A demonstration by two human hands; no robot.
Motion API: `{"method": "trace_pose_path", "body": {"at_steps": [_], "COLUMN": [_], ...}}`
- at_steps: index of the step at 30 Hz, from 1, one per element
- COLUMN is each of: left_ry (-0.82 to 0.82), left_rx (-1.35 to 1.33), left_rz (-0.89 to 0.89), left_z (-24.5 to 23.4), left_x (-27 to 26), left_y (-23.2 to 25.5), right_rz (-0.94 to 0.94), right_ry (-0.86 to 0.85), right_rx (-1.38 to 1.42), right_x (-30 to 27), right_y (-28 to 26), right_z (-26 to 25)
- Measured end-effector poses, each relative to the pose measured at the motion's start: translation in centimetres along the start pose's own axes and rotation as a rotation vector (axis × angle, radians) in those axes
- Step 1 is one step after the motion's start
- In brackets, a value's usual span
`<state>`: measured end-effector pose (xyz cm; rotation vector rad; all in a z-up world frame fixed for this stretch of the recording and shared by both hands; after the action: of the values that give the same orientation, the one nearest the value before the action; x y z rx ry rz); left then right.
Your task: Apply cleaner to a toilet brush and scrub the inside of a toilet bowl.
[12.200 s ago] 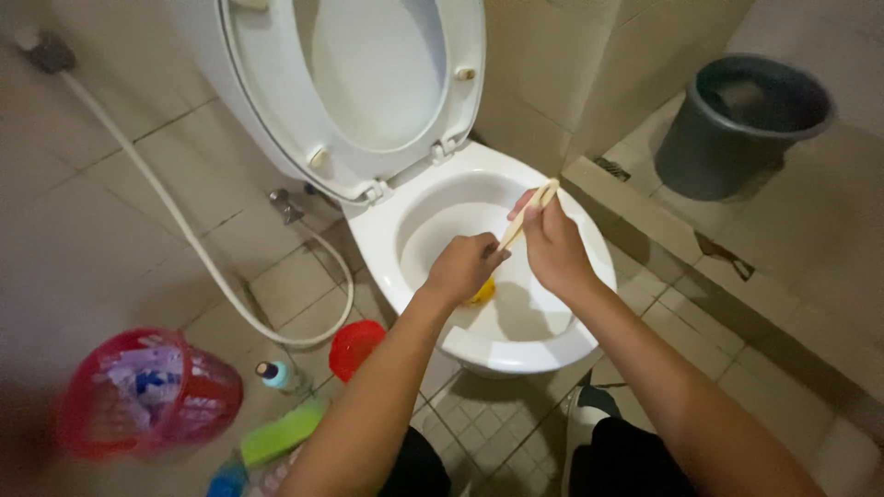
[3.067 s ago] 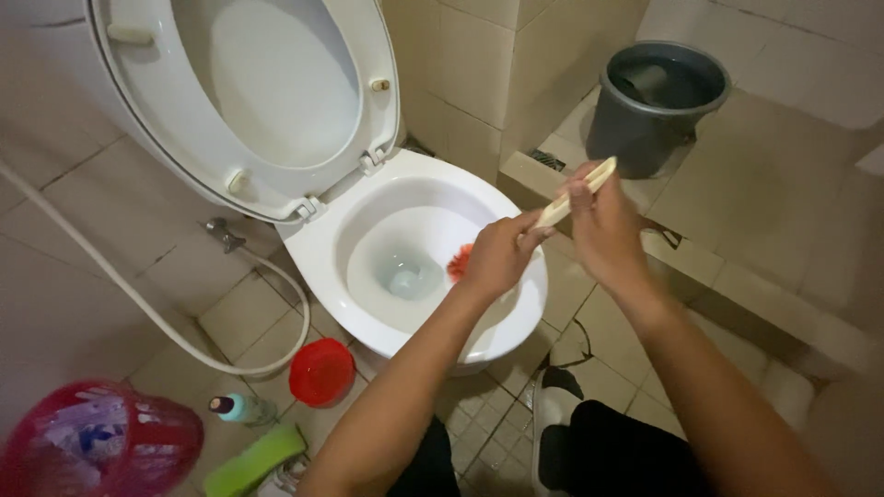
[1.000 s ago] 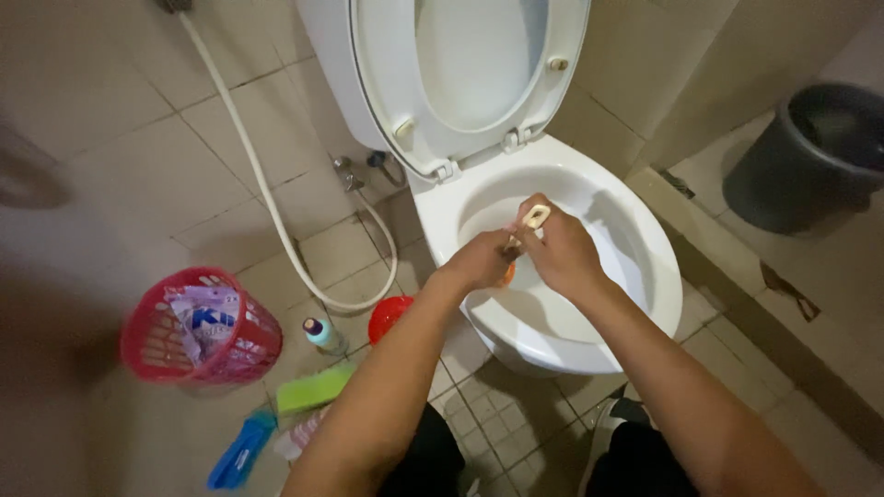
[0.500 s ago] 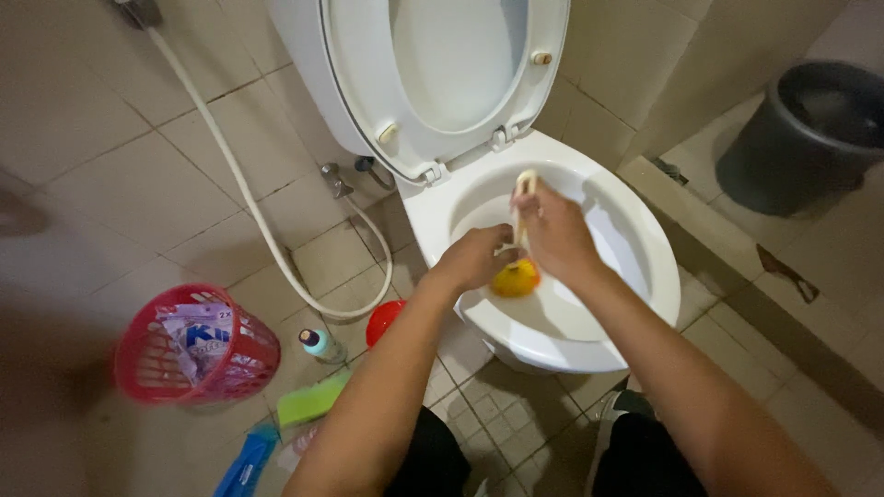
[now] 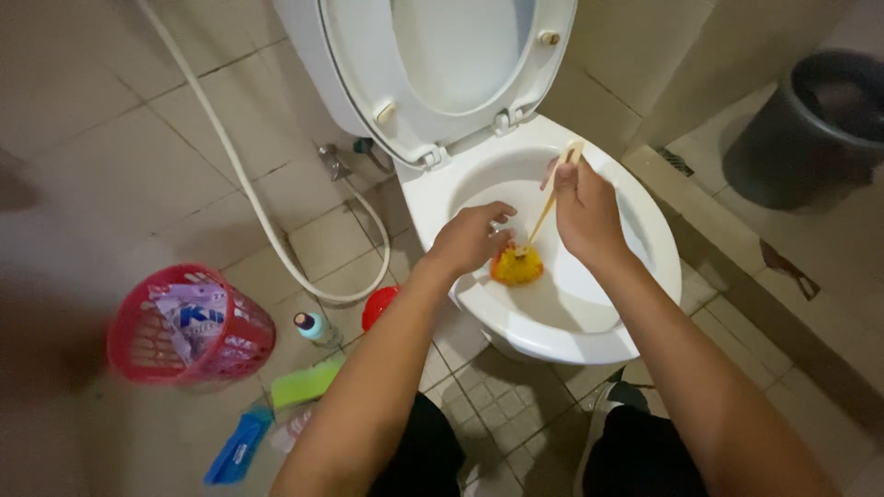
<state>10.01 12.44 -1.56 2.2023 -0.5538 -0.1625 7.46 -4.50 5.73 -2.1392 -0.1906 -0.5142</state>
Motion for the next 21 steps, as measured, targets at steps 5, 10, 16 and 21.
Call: {"method": "trace_pose_path", "body": {"at_steps": [5, 10, 16, 21], "left_ry": [0.022, 0.006, 0.030, 0.008], "left_rx": [0.024, 0.030, 0.049, 0.041], "left_rz": [0.013, 0.000, 0.102, 0.089], "left_z": [0.3, 0.2, 1.2, 1.6], "left_x": [0.2, -0.1, 0.7, 0.8], "left_y": [-0.5, 0.9, 0.8, 1.7], "right_rz": [0.073, 0.091, 0.012, -0.010], "right_ry": [-0.097, -0.061, -0.166, -0.109], "right_rx": [-0.064, -0.004, -0.029, -0.067], "right_x": [-0.2, -0.4, -0.7, -0.7], "right_y": [0.6, 0.7, -0.3, -0.5], "right_z": [0.8, 0.6, 0.9, 0.0]}}
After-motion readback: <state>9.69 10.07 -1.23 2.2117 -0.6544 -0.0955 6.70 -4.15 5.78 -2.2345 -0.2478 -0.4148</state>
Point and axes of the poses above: each hand's wrist, its own x-axis towards the middle knuckle, its own z-axis out of the palm, y = z × x, the point moved 7 cm from there along x, towards the middle knuckle, and after that the axes turned 1 degree about z, right-handed, at the moved point
